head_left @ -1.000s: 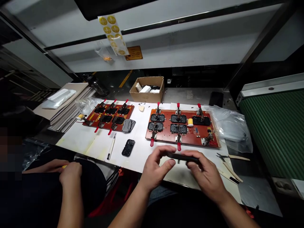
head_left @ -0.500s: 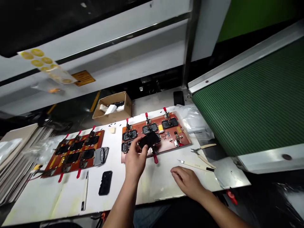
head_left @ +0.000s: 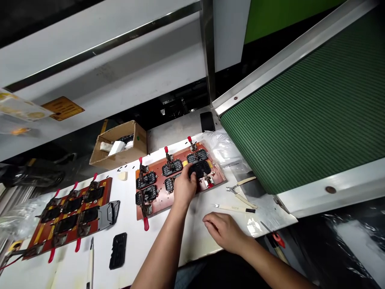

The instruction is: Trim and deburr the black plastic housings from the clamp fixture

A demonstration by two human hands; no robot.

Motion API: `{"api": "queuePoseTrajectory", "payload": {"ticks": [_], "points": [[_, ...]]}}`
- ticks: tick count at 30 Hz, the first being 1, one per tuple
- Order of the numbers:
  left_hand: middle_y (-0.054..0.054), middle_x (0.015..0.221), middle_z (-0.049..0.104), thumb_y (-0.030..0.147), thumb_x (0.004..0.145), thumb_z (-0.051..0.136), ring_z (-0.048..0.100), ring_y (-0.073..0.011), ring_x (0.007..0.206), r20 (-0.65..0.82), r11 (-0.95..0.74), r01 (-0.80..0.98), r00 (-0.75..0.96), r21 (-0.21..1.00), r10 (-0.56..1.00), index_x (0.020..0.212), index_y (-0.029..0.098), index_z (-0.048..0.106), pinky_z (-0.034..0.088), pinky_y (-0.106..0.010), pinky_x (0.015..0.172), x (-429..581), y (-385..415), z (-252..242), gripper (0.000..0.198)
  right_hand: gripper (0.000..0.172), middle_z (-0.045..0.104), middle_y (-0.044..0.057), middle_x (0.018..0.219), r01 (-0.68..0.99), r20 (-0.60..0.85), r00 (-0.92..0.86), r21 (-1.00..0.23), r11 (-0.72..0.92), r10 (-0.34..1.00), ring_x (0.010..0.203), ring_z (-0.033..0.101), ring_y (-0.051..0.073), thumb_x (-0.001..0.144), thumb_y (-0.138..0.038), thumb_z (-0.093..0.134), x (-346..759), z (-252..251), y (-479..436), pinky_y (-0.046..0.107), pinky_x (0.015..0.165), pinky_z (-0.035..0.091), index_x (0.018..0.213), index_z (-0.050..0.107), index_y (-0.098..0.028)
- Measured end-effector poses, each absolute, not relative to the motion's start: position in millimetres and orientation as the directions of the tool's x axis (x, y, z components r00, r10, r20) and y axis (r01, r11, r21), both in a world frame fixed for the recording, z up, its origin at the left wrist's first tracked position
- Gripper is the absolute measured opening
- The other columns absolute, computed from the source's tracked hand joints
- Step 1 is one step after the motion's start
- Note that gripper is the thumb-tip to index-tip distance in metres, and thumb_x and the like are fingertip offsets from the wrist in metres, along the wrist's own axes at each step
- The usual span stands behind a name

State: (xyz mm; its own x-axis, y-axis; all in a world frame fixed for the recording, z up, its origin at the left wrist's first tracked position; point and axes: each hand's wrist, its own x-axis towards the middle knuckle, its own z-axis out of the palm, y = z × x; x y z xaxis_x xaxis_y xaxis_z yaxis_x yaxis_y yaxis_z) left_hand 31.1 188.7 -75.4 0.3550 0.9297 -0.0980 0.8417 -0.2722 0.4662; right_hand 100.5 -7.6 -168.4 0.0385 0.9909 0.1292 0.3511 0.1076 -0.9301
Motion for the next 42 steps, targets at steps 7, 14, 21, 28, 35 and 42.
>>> {"api": "queuePoseTrajectory", "payload": {"ticks": [7,14,21,28,35,42], "points": [[-0.01,0.093,0.078,0.04,0.1,0.055,0.074,-0.0318,0.088,-0.102,-0.361,0.879,0.408,0.312,0.907,0.142,0.028,0.061,0.052,-0.039,0.081,42.3,192.6,-78.7,0.045,0.019,0.071,0.003,0.09,0.357,0.131,0.058,-0.928,0.102,0.99,0.082,0.067,0.017,0.104,-0.023,0.046,97.1,-170.5,-8.5,0.029,0.074,0.047,0.107,0.065,-0.023],[-0.014,0.109,0.076,0.042,0.102,0.052,0.072,-0.033,0.092,-0.038,-0.462,0.87,0.474,0.169,0.879,0.144,0.027,0.06,0.053,-0.042,0.08,39.8,179.9,-79.5,0.045,0.018,0.071,0.002,0.088,0.365,0.15,0.081,-0.924,0.111,0.985,0.08,0.067,0.017,0.103,-0.023,0.047,97.4,-169.5,-9.0,0.028,0.073,0.048,0.106,0.066,-0.023],[-0.005,0.149,0.058,0.013,0.096,0.05,0.058,-0.0285,0.126,0.015,-0.64,0.747,0.649,0.18,0.761,0.113,0.023,0.073,0.051,-0.038,0.101,36.5,161.8,-86.0,0.03,0.019,0.073,0.003,0.092,0.303,0.092,0.088,-0.951,0.061,0.992,0.083,0.068,0.017,0.101,-0.026,0.05,97.5,-162.8,-9.3,0.028,0.076,0.05,0.103,0.068,-0.022],[-0.002,0.143,0.062,0.015,0.097,0.049,0.066,-0.0243,0.109,0.012,-0.661,0.717,0.676,0.22,0.737,0.12,0.028,0.071,0.056,-0.035,0.083,28.0,169.4,-90.5,0.034,0.024,0.068,0.0,0.081,0.212,0.096,0.371,-0.977,0.016,0.924,0.073,0.062,0.014,0.103,-0.04,0.054,137.0,-107.7,-7.3,0.026,0.07,0.049,0.107,0.07,-0.023],[-0.009,0.14,0.061,0.02,0.097,0.049,0.064,-0.0295,0.112,0.024,-0.641,0.721,0.659,0.262,0.751,0.118,0.024,0.072,0.056,-0.039,0.082,21.9,164.2,-88.5,0.031,0.027,0.07,0.002,0.091,0.4,0.188,0.439,-0.917,-0.004,0.879,0.077,0.061,0.016,0.101,-0.045,0.057,151.8,-71.3,47.0,0.028,0.072,0.046,0.103,0.07,-0.021],[-0.013,0.121,0.068,0.02,0.087,0.059,0.069,-0.0318,0.099,0.019,-0.647,0.666,0.692,0.372,0.722,0.101,0.02,0.077,0.058,-0.041,0.078,23.0,179.9,-86.8,0.023,0.032,0.067,0.001,0.084,0.499,0.195,0.444,-0.864,-0.061,0.874,0.075,0.057,0.017,0.101,-0.048,0.053,143.7,-81.9,50.4,0.029,0.073,0.042,0.098,0.07,-0.021]]}}
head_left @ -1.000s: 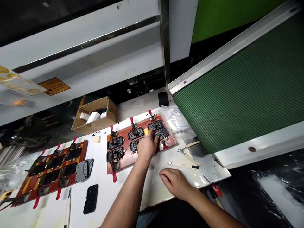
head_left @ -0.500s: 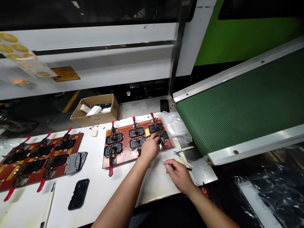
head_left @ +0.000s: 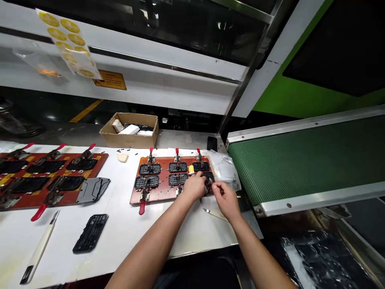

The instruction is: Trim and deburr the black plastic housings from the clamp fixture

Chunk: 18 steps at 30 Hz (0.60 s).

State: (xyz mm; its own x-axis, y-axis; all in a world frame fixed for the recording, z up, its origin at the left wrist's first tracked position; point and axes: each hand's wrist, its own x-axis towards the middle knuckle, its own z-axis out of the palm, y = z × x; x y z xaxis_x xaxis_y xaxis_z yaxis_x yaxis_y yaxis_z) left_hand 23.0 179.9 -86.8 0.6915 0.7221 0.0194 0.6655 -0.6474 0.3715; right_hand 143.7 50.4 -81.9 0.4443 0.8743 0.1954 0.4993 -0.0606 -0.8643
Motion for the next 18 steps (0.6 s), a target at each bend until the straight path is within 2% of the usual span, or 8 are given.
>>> {"api": "queuePoseTrajectory", "payload": {"ticks": [2,4,7,9,12,14,18], "points": [[-0.013,0.117,0.071,0.018,0.084,0.061,0.071,-0.0309,0.094,0.027,-0.628,0.652,0.685,0.425,0.728,0.097,0.02,0.078,0.058,-0.041,0.079,23.3,183.6,-85.4,0.022,0.033,0.065,0.0,0.08,0.508,0.183,0.464,-0.857,-0.091,0.866,0.074,0.057,0.017,0.1,-0.05,0.054,146.9,-82.4,54.2,0.029,0.073,0.042,0.097,0.07,-0.021],[-0.012,0.116,0.073,0.012,0.083,0.06,0.072,-0.029,0.096,0.056,-0.591,0.634,0.657,0.499,0.752,0.101,0.02,0.079,0.058,-0.04,0.084,21.5,186.6,-80.8,0.027,0.034,0.062,-0.001,0.074,0.526,0.183,0.484,-0.842,-0.118,0.856,0.072,0.056,0.017,0.1,-0.051,0.054,151.5,-80.3,62.7,0.029,0.071,0.041,0.095,0.069,-0.021],[-0.009,0.122,0.075,0.007,0.089,0.05,0.071,-0.0243,0.11,0.154,-0.512,0.58,0.554,0.634,0.818,0.114,0.02,0.076,0.054,-0.036,0.102,11.4,189.3,-67.5,0.038,0.036,0.059,-0.002,0.071,0.538,0.193,0.511,-0.832,-0.137,0.838,0.07,0.055,0.017,0.101,-0.053,0.051,155.8,-72.6,79.7,0.029,0.07,0.04,0.093,0.067,-0.021],[-0.006,0.124,0.075,0.007,0.094,0.044,0.068,-0.0194,0.117,0.221,-0.455,0.522,0.448,0.722,0.866,0.118,0.02,0.073,0.05,-0.032,0.108,-1.7,188.3,-57.0,0.04,0.035,0.061,-0.001,0.076,0.556,0.246,0.496,-0.826,-0.087,0.833,0.073,0.056,0.017,0.104,-0.052,0.049,153.7,-68.3,86.5,0.029,0.072,0.041,0.096,0.065,-0.022],[-0.003,0.115,0.076,0.013,0.099,0.041,0.07,-0.016,0.108,0.256,-0.367,0.44,0.291,0.82,0.922,0.114,0.021,0.072,0.054,-0.028,0.099,-30.4,179.0,-46.1,0.036,0.028,0.066,0.001,0.086,0.592,0.37,0.347,-0.799,0.105,0.862,0.081,0.06,0.016,0.106,-0.042,0.049,142.9,-73.2,77.9,0.029,0.078,0.044,0.095,0.065,-0.022],[-0.002,0.103,0.077,0.016,0.1,0.043,0.07,-0.0161,0.096,0.243,-0.313,0.405,0.216,0.859,0.946,0.109,0.022,0.073,0.056,-0.027,0.088,-52.5,166.9,-46.2,0.032,0.025,0.065,0.002,0.086,0.604,0.392,0.203,-0.772,0.201,0.897,0.081,0.06,0.016,0.107,-0.034,0.049,134.4,-84.0,61.7,0.029,0.077,0.043,0.091,0.065,-0.021],[0.001,0.09,0.071,0.017,0.098,0.051,0.065,-0.0139,0.077,0.197,-0.224,0.235,0.132,0.946,0.971,0.099,0.024,0.073,0.051,-0.025,0.073,-87.5,134.8,-65.8,0.023,0.02,0.062,0.001,0.08,0.607,0.379,0.084,-0.753,0.254,0.921,0.075,0.057,0.015,0.105,-0.026,0.052,125.1,-97.9,44.1,0.028,0.071,0.042,0.091,0.065,-0.021]]}}
